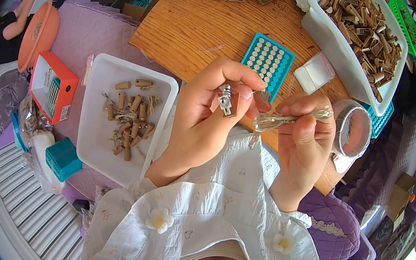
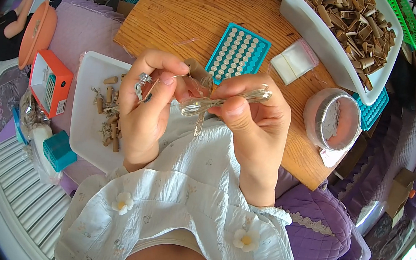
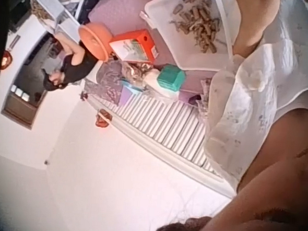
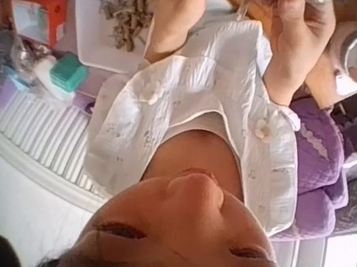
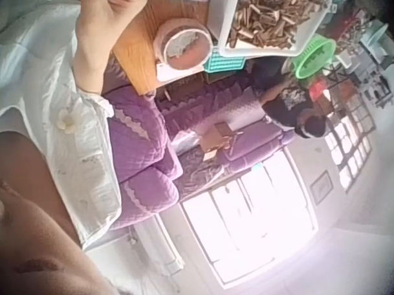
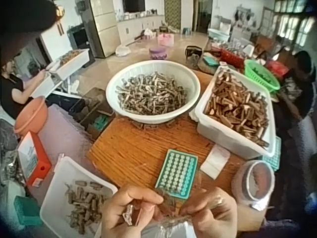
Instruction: The person assembles a cork-shaped bottle light by fitting the wire string light and battery unit into the cork casing by hand, then raises and stretches both arms upward.
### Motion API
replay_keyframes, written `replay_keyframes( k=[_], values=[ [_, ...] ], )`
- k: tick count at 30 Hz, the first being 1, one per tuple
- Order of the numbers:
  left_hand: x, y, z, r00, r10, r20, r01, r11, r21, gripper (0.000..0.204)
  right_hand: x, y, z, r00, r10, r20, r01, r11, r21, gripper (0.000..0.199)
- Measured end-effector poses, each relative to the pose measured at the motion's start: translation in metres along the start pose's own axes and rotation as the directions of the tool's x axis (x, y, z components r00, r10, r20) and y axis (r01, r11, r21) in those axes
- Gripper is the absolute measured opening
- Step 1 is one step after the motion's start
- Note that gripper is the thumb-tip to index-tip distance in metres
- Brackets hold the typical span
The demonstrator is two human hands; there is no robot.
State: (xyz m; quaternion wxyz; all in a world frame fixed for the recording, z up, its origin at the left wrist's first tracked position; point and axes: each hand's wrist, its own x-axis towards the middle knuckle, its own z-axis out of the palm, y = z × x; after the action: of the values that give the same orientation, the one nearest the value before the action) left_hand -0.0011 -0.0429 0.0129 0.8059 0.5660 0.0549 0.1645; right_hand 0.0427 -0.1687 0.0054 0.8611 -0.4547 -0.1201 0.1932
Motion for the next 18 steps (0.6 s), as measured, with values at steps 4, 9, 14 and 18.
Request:
replay_keyframes(
  k=[4,9,14,18],
  values=[
    [-0.0018,0.0001,-0.0017,1.000,0.005,0.012,-0.005,1.000,0.009,0.009,-0.0006,0.0000,0.0011,0.998,0.012,0.056,-0.012,1.000,-0.012,0.024],
    [-0.0020,-0.0025,-0.0027,0.999,0.044,0.019,-0.044,0.999,0.003,0.009,-0.0001,-0.0013,-0.0026,0.994,0.002,0.113,0.005,0.998,-0.061,0.020],
    [-0.0047,0.0028,-0.0011,0.999,0.039,0.010,-0.039,0.999,-0.005,0.009,-0.0040,-0.0068,0.0001,0.989,0.065,0.133,-0.058,0.996,-0.061,0.015],
    [-0.0047,0.0030,-0.0017,0.997,0.076,0.012,-0.076,0.997,-0.020,0.008,-0.0046,-0.0055,-0.0015,0.985,0.054,0.161,-0.041,0.996,-0.082,0.011]
  ],
)
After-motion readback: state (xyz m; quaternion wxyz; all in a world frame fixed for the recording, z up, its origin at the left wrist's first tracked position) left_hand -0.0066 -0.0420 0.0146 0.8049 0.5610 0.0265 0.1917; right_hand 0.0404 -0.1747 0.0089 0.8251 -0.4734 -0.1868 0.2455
